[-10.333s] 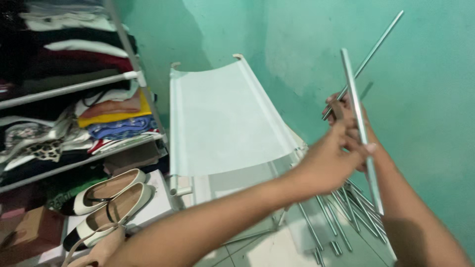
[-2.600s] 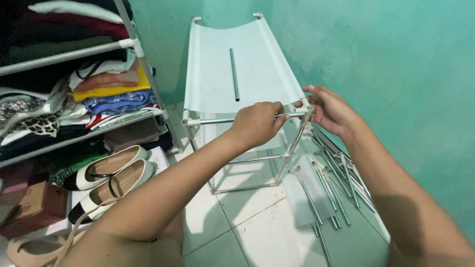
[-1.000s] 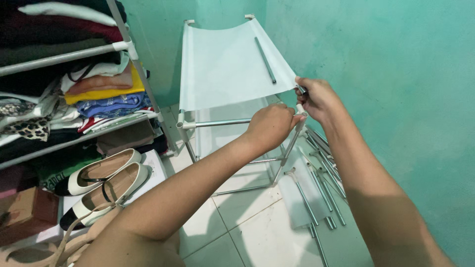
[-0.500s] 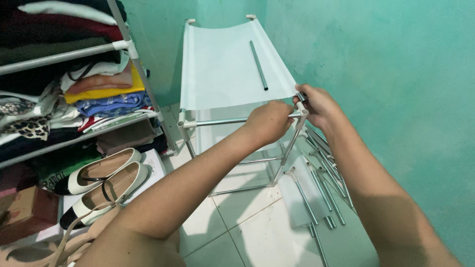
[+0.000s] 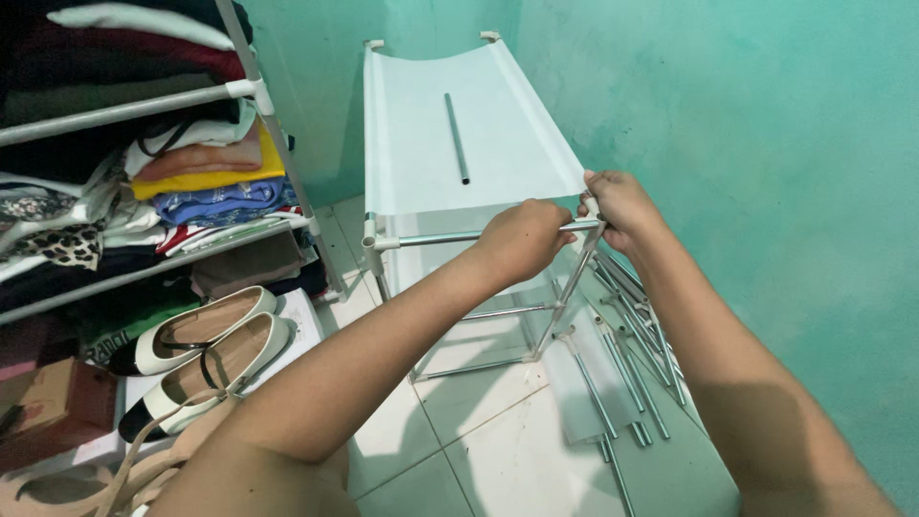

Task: The person assembles a white fabric storage shelf on the floor. They position the fabric tiers, insert metal support bars through the fabric sleeves, and attach side frames and leg poles, fitting the poles into the plastic corner joints by hand.

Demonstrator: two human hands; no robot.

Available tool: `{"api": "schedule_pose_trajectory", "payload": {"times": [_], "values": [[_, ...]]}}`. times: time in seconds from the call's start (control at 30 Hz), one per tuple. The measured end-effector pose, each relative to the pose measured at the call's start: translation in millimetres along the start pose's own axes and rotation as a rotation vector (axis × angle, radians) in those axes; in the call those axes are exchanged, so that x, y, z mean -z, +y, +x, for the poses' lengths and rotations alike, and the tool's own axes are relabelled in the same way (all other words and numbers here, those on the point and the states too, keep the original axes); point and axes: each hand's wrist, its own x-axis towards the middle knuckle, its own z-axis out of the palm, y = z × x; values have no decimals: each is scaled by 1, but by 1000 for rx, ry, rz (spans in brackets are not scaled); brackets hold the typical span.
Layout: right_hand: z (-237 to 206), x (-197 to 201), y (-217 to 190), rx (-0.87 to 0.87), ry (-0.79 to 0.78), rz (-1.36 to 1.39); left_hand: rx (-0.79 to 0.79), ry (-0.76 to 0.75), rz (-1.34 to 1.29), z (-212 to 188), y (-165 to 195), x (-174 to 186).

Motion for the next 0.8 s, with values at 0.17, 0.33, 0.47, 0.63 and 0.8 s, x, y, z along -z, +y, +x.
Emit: {"api": "schedule_pose_trajectory", "payload": {"times": [0.17,0.33,0.47,0.63,0.8], "values": [[-26,-4,-17,-43,53,-58,7,-10,5,-1,-3,2],[-56,4,-32,-21,-241,-152,3,-7,17,-2,-2,4],[-67,9,-34,-40,-421,-109,61,-66,14,0,-2,7],[-70,20,-31,-3,-568,-69,-21,-6,7,-7,-3,9],[-64,24,-25,3,-653,16,-85,9,-13,-12,-5,15]]}}
